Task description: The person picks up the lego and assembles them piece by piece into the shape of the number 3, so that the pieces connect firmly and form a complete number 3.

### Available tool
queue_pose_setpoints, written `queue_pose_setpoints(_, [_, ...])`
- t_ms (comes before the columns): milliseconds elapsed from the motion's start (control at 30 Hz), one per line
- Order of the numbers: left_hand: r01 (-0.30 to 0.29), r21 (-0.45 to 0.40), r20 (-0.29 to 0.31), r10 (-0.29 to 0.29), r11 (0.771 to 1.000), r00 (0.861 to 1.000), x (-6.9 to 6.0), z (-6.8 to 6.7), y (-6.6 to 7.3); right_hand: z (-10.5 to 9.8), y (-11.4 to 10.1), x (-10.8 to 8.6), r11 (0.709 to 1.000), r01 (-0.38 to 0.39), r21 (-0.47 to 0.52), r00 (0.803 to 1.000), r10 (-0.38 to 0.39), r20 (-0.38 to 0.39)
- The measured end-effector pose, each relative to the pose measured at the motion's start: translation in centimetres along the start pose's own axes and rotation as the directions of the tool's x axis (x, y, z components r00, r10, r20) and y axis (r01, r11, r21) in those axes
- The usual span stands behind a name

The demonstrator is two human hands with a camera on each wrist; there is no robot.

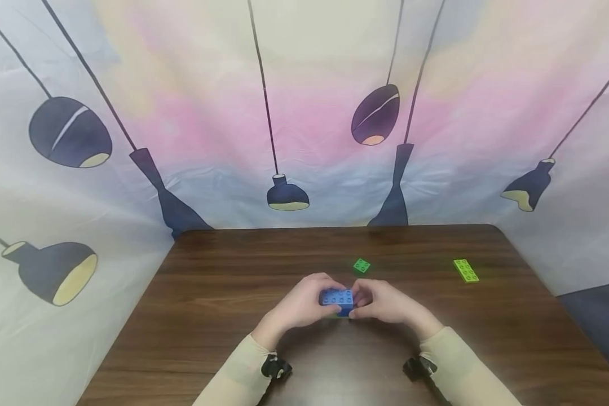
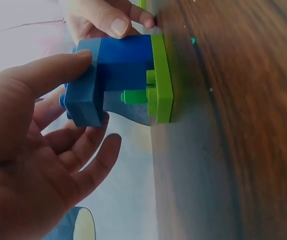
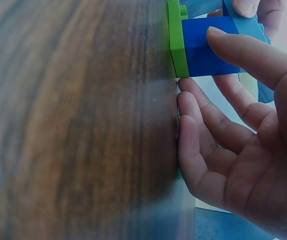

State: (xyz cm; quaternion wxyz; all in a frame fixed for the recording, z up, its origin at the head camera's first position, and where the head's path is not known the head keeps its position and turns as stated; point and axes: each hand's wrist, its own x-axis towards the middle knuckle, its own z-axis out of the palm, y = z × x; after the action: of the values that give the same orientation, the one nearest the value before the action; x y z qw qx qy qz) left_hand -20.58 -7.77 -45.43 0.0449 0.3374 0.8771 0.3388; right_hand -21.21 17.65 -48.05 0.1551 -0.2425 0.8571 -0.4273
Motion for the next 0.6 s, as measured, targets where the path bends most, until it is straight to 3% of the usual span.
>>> queue_pose_setpoints(167, [-0.001, -0.091, -0.030, -0.002, 0.996, 1.000, -0.9, -0.5, -1.0, 0.4, 0.0, 0.3, 1.000, 0.009, 0.012, 1.000, -0.009, 0.007])
queue_pose_setpoints(333, [0.023, -0.131, -0.065, -0.032, 0.991, 0.997, -1.6, -1.0, -1.5, 0.2, 0.2, 0.3, 1.000, 0.004, 0.012, 1.000, -0.004, 0.004])
queue_pose_setpoints(600, [0.072, -0.161, -0.068, -0.084, 0.984, 0.994, -2.1, -1.2, -1.9, 0.1, 0.3, 0.0, 1.000, -0.009, 0.011, 1.000, 0.009, -0.005])
